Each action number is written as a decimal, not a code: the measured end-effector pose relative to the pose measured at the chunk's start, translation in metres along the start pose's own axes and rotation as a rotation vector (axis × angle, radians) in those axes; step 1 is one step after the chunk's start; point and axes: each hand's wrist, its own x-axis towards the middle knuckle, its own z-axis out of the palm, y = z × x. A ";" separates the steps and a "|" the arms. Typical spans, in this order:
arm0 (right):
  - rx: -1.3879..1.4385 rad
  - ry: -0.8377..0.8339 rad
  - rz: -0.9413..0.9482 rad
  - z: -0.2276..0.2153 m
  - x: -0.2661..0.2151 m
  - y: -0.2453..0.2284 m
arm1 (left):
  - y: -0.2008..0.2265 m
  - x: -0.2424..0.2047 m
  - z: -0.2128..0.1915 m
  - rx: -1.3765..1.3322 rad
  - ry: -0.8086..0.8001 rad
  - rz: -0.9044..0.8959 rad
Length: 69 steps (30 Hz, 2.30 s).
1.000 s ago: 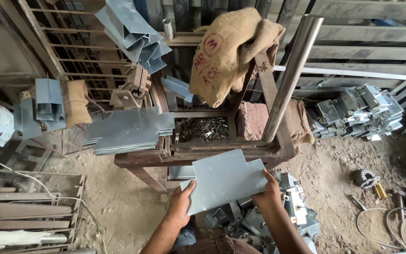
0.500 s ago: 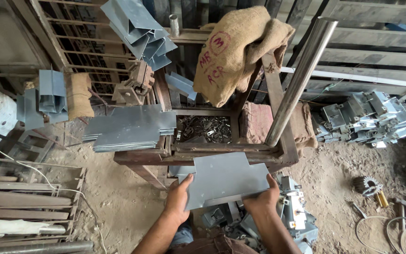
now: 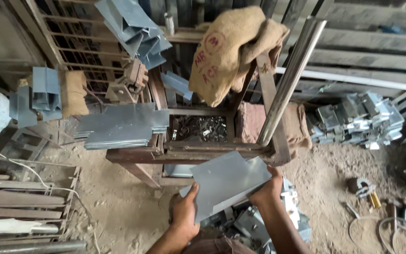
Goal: The person operates a manual metal bending machine to fold rectangular metal sheets. They repeatedly place a sheet into the machine, pull a lever to bend the metal, and remove the finished piece to place it on a stack. The process is performed one sheet at a time in a repetitive cycle.
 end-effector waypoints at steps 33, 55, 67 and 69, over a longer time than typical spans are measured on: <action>0.011 -0.088 -0.004 -0.022 0.022 0.015 | -0.026 0.022 -0.036 0.000 -0.099 -0.083; -0.019 -0.116 0.046 -0.011 0.028 -0.002 | -0.014 0.003 -0.003 0.114 0.004 -0.040; -0.029 -0.010 -0.025 0.002 0.012 0.010 | -0.008 0.035 -0.018 0.070 -0.064 -0.120; 0.048 -0.037 -0.015 0.009 0.021 0.013 | 0.000 0.061 -0.015 0.035 -0.135 -0.134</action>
